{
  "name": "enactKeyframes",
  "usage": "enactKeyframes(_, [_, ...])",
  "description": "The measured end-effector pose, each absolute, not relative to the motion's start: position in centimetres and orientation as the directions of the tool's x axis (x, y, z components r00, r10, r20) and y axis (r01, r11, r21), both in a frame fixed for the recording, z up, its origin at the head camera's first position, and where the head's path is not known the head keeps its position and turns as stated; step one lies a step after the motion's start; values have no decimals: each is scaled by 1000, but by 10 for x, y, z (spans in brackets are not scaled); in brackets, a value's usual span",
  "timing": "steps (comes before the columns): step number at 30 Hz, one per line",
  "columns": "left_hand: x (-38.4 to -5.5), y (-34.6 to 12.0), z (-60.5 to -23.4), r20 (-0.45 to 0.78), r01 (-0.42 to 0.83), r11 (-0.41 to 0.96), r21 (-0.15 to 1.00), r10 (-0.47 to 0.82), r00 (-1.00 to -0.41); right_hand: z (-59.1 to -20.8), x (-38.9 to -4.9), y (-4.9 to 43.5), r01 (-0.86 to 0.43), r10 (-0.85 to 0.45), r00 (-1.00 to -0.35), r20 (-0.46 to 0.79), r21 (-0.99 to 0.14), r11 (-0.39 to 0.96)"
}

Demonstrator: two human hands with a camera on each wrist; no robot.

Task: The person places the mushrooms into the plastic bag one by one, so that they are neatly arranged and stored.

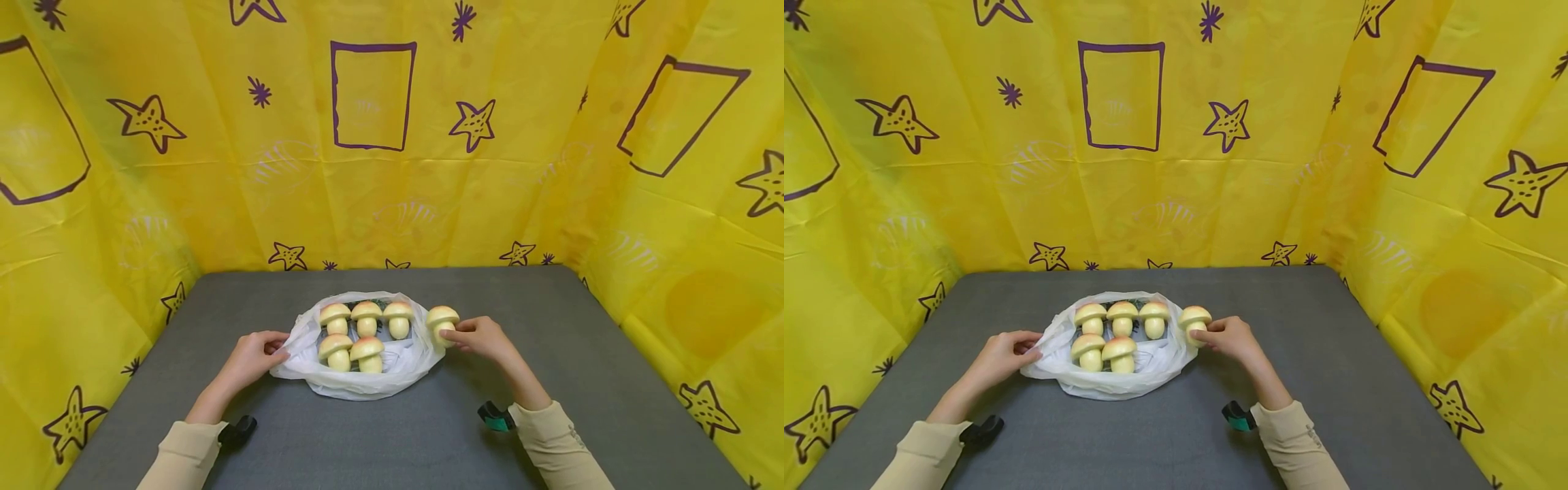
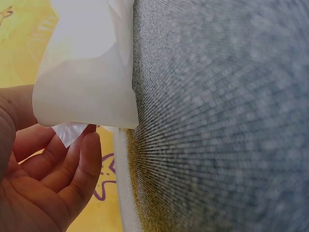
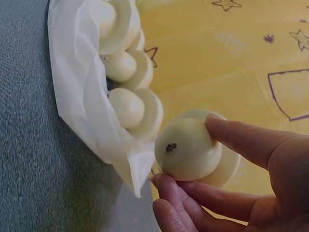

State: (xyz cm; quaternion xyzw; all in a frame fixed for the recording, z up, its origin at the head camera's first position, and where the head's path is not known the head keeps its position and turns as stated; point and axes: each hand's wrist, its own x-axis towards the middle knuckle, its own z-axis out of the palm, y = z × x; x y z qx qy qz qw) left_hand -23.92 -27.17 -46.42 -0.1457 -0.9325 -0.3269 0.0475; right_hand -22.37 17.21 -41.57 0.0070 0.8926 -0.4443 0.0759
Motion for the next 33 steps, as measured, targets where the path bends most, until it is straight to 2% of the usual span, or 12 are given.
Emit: enactKeyframes(33, [-239,-271,-464,172,293,741,604,237,-956,-402,-224,138,45,-154,-973,-173,-794,607])
